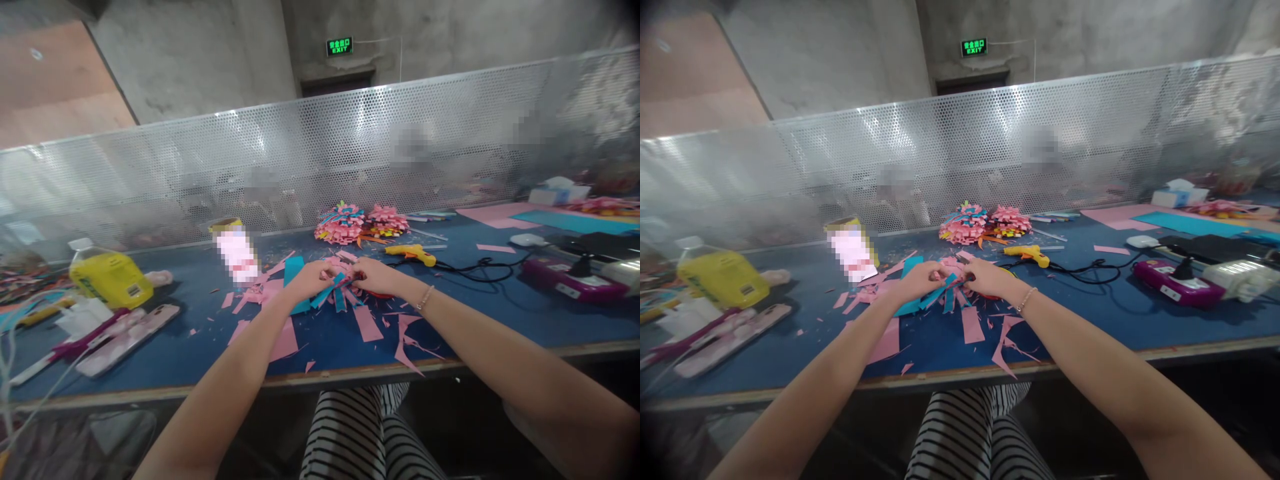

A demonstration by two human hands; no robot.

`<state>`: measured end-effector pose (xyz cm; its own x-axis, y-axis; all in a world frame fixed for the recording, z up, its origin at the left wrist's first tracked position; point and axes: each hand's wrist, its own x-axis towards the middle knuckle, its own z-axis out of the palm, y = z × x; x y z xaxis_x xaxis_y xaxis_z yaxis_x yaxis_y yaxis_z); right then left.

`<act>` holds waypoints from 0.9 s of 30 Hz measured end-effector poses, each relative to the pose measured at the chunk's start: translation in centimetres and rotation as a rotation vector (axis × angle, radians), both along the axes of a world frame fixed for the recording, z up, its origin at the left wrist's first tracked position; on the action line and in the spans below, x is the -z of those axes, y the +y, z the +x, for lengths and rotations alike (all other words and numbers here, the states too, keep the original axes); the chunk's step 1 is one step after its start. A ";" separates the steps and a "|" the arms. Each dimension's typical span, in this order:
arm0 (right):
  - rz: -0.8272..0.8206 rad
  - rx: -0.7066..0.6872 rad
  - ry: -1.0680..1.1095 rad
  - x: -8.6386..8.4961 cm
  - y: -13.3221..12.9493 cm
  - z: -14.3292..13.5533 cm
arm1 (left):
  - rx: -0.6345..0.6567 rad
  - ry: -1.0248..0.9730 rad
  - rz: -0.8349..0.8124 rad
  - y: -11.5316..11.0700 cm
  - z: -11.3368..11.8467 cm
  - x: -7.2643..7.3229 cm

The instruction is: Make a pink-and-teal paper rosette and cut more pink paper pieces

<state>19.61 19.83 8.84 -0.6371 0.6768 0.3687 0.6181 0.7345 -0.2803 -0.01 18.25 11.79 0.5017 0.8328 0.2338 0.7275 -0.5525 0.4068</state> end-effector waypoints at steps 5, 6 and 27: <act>0.119 -0.032 0.172 -0.2 -0.1 -0.4 | 0.001 -0.056 -0.026 0.0 0.3 0.0; 0.144 -0.039 0.229 -0.3 -0.1 -0.4 | -0.005 -0.090 -0.039 0.0 0.4 -0.1; 0.317 0.105 0.323 -1.4 0.6 1.1 | -0.008 -0.575 -0.584 -0.1 -0.1 -0.3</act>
